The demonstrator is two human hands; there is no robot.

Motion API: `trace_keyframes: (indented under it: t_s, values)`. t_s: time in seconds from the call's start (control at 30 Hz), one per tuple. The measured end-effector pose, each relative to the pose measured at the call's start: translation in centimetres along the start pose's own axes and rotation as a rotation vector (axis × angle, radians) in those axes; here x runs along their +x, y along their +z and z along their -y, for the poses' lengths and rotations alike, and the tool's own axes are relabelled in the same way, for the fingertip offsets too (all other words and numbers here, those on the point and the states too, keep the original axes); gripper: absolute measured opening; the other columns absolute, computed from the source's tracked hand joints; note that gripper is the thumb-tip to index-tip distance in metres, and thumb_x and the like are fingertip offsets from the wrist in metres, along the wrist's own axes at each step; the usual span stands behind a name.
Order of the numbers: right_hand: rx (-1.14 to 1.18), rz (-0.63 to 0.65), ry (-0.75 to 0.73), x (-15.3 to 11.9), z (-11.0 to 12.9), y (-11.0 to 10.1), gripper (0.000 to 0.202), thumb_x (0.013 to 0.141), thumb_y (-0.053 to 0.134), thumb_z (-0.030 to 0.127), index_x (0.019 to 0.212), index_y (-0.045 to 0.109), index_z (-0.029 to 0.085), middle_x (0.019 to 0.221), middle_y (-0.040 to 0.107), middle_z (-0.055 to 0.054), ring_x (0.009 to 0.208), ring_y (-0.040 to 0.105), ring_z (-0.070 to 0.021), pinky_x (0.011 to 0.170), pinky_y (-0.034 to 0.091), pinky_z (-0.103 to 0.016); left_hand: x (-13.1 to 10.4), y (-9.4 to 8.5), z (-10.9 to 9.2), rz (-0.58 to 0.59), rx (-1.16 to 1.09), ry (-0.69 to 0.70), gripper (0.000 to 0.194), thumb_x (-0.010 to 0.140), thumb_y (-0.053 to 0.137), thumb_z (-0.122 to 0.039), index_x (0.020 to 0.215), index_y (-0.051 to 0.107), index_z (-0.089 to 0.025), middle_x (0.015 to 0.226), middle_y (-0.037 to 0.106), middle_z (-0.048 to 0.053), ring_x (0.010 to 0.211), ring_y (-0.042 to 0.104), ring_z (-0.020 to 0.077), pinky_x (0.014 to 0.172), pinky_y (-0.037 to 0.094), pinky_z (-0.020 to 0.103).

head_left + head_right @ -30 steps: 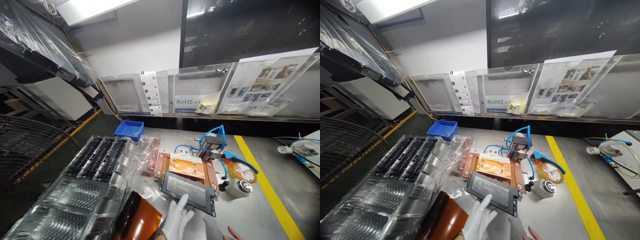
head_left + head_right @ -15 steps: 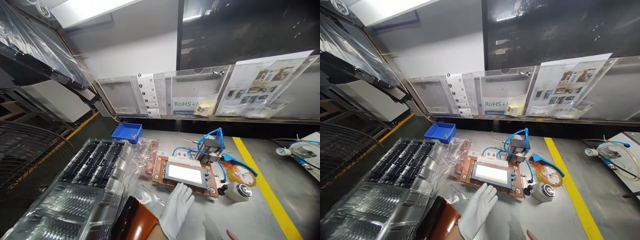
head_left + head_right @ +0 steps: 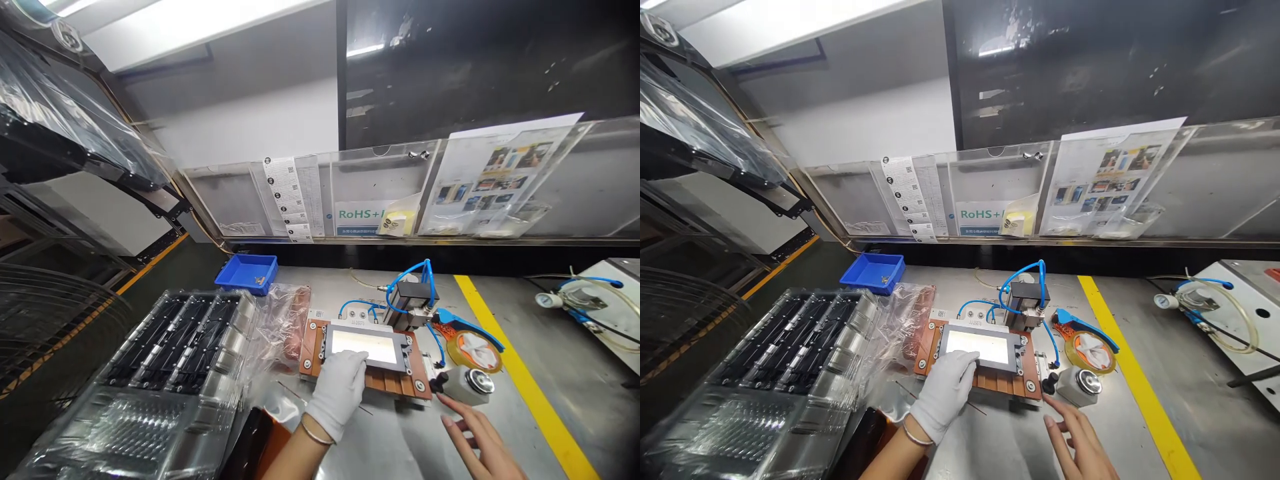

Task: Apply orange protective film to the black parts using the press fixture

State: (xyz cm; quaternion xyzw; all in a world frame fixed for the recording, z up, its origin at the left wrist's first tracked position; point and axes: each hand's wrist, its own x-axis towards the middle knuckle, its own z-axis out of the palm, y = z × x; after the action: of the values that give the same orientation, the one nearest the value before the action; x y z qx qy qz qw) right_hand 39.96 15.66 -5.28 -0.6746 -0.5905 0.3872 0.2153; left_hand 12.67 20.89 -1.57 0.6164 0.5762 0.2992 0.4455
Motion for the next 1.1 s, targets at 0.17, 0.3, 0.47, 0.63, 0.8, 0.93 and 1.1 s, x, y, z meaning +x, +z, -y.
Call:
trace_keyframes:
  t_s: [0.17,0.3,0.47,0.63,0.8,0.93,1.1]
  values:
    - [-0.215,-0.093,-0.164,5.1,-0.3,-2.3,0.060,0.085,0.039,0.065,0.120,0.062,0.023,0.134,0.058,-0.014,0.117,0.060,-0.0335,0.098,0.050,-0.055,2.1,1.4,-0.2,0.043,0.201,0.139,0.077,0.071,0.069,-0.019,0.143,0.044,-0.013,0.156,0.034,0.016,0.148,0.014,0.0374,0.121,-0.003,0.056]
    - [-0.342,0.038,-0.173,6.3,1.1,-3.2,0.064,0.085,0.037,0.059,0.124,0.060,0.015,0.132,0.062,-0.016,0.115,0.062,-0.0340,0.100,0.049,-0.055,2.1,1.7,-0.1,0.012,0.122,0.129,0.083,0.067,0.076,-0.020,0.143,0.043,-0.016,0.156,0.032,0.015,0.149,0.014,0.0341,0.122,-0.004,0.050]
    - [-0.397,0.070,-0.198,5.6,1.8,-3.6,0.057,0.083,0.039,0.055,0.116,0.066,0.017,0.127,0.066,-0.015,0.112,0.063,-0.0369,0.096,0.051,-0.057,1.4,-1.0,0.2,-0.128,-0.063,0.173,0.069,0.073,0.075,-0.033,0.137,0.053,-0.022,0.154,0.038,0.010,0.149,0.018,0.0303,0.122,-0.002,0.044]
    - [-0.273,0.013,-0.137,4.8,2.2,-2.5,0.059,0.080,0.042,0.062,0.113,0.067,0.020,0.127,0.063,-0.016,0.115,0.060,-0.0380,0.096,0.049,-0.057,0.3,-5.7,2.1,-0.328,0.173,-0.184,0.048,0.090,0.044,-0.029,0.134,0.054,-0.013,0.136,0.054,0.018,0.128,0.047,0.0292,0.114,0.028,0.044]
    - [0.008,-0.026,-0.012,6.9,3.7,0.1,0.066,0.071,0.049,0.068,0.109,0.068,0.018,0.115,0.068,-0.016,0.116,0.059,-0.0377,0.105,0.041,-0.056,1.7,-6.5,3.5,-0.147,0.092,-0.302,0.035,0.088,0.049,-0.039,0.104,0.067,-0.014,0.083,0.068,0.009,0.087,0.063,0.0255,0.088,0.049,0.039]
    - [0.164,0.000,0.073,8.0,5.0,2.2,0.061,0.074,0.050,0.068,0.101,0.071,0.018,0.101,0.074,-0.013,0.091,0.070,-0.0335,0.085,0.057,-0.049,3.2,-4.9,3.5,-0.087,0.002,-0.405,0.033,0.089,0.047,-0.041,0.101,0.061,-0.014,0.069,0.060,0.001,0.052,0.055,0.0150,0.052,0.047,0.028]
    - [0.367,-0.009,0.147,4.2,3.6,3.6,0.066,0.075,0.052,0.071,0.107,0.069,0.015,0.106,0.074,-0.013,0.085,0.073,-0.0302,0.074,0.062,-0.042,-0.8,-3.5,3.2,-0.133,-0.119,-0.506,0.036,0.088,0.047,-0.044,0.111,0.051,-0.016,0.088,0.058,0.004,0.055,0.056,0.0131,0.044,0.046,0.025]
